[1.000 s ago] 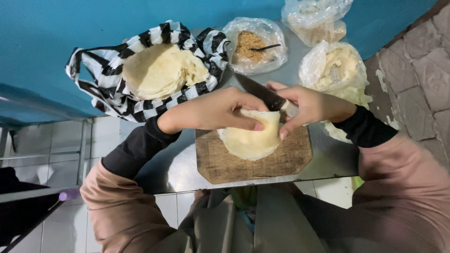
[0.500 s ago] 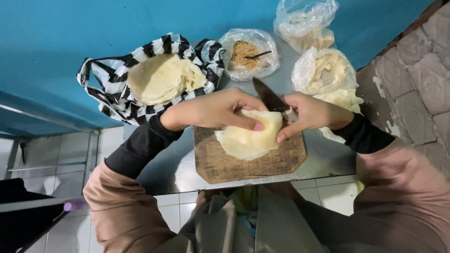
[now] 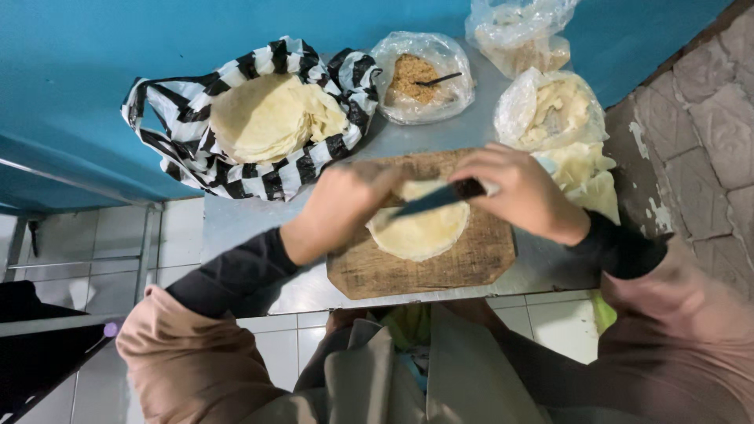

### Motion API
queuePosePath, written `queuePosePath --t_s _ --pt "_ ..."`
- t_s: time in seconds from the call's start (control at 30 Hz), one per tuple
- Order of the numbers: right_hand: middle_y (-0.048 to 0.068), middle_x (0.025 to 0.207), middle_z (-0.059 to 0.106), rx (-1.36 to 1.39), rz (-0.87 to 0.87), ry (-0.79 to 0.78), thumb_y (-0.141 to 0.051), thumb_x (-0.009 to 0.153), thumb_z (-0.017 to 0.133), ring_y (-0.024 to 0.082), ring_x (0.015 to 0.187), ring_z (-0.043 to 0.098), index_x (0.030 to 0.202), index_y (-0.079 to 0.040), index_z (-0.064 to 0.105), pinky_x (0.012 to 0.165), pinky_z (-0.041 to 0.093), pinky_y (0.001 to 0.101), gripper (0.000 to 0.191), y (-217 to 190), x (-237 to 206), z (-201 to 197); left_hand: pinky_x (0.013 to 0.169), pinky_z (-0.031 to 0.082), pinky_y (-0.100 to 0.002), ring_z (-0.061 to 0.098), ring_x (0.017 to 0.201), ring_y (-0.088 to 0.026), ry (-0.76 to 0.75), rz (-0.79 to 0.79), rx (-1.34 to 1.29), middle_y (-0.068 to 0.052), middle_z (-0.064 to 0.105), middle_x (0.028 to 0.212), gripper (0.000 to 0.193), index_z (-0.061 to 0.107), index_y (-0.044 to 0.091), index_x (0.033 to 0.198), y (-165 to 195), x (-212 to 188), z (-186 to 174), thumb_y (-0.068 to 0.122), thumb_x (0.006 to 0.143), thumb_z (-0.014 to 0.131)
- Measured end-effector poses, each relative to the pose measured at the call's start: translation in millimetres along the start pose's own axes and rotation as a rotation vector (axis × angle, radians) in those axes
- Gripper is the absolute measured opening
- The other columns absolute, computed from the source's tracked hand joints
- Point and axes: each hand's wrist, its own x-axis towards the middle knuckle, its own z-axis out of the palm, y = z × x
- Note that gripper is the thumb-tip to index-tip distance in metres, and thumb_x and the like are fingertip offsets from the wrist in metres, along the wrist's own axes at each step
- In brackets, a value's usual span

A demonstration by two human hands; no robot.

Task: The person stacks thin round dough wrappers on a wooden board, then uses a knife to cut a wrapper in half and into quarter pieces. They set the knife aside, fold the cut dough pieces together by hand, and place them with a pile of prepared dough pieces on the table.

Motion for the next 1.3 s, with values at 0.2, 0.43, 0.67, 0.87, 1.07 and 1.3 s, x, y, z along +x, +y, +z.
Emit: queuePosePath --t_s 0.2,0.43,0.67,0.87,1.07,1.3 --pt "0.001 0.101 0.068 -0.319 -0.15 -0.077 -0.008 0.08 0.074 0.018 0.094 0.066 0.107 -0.009 0.076 0.074 0.056 0.0289 0.027 -26.6 -19.1 9.6 0.078 0.058 -0.034 0.071 0.095 -0.021 0.091 0.296 0.389 -0.008 0.072 0.116 0.03 0.069 0.004 0.117 14.1 -48.3 25.4 0.017 0.09 0.071" --pt "0.001 0.109 0.065 -0.38 -0.184 -0.158 -0.007 0.075 0.068 0.019 0.097 0.065 0.121 -0.009 0.073 0.074 0.057 0.0306 0.047 -41.1 -26.7 -1.9 0.081 0.057 -0.029 0.071 0.108 -0.021 0.113 0.374 0.496 -0.008 0.072 0.123 0.033 0.069 0.002 0.122 22.6 -69.2 31.2 0.017 0.093 0.069" --pt "0.002 0.108 0.066 -0.305 -0.182 -0.215 -0.007 0.079 0.067 0.017 0.094 0.065 0.124 -0.004 0.071 0.072 0.058 0.029 0.045 -47.5 -26.9 -8.8 0.085 0.057 -0.029 0.071 0.112 -0.021 0.068 0.351 0.495 -0.009 0.074 0.122 0.034 0.069 0.0 0.126 29.5 -71.7 27.5 0.017 0.097 0.067" --pt "0.004 0.112 0.066 -0.32 -0.242 -0.263 -0.007 0.078 0.066 0.017 0.091 0.064 0.135 -0.007 0.065 0.069 0.059 0.0294 0.057 -48.6 -29.1 -14.8 0.093 0.056 -0.032 0.07 0.112 -0.021 0.04 0.317 0.455 -0.009 0.073 0.121 0.043 0.068 -0.002 0.129 34.8 -76.3 27.5 0.029 0.1 0.068" --pt "0.007 0.109 0.062 -0.387 -0.265 -0.269 -0.007 0.075 0.064 0.019 0.088 0.062 0.14 -0.019 0.062 0.065 0.057 0.0313 0.066 -47.1 -38.7 -11.6 0.079 0.05 -0.032 0.062 0.096 -0.019 0.044 0.162 0.258 -0.005 0.071 0.113 0.042 0.072 0.005 0.127 34.2 -76.4 30.6 0.04 0.103 0.068" --pt "0.003 0.101 0.064 -0.187 -0.043 -0.141 -0.001 0.087 0.068 0.015 0.081 0.059 0.127 -0.004 0.068 0.063 0.051 0.025 0.039 -20.7 -42.6 0.0 0.088 0.046 -0.042 0.059 0.102 -0.029 -0.009 -0.224 0.136 -0.01 0.067 0.107 0.056 0.07 0.005 0.115 17.7 -46.4 29.8 0.055 0.091 0.073"
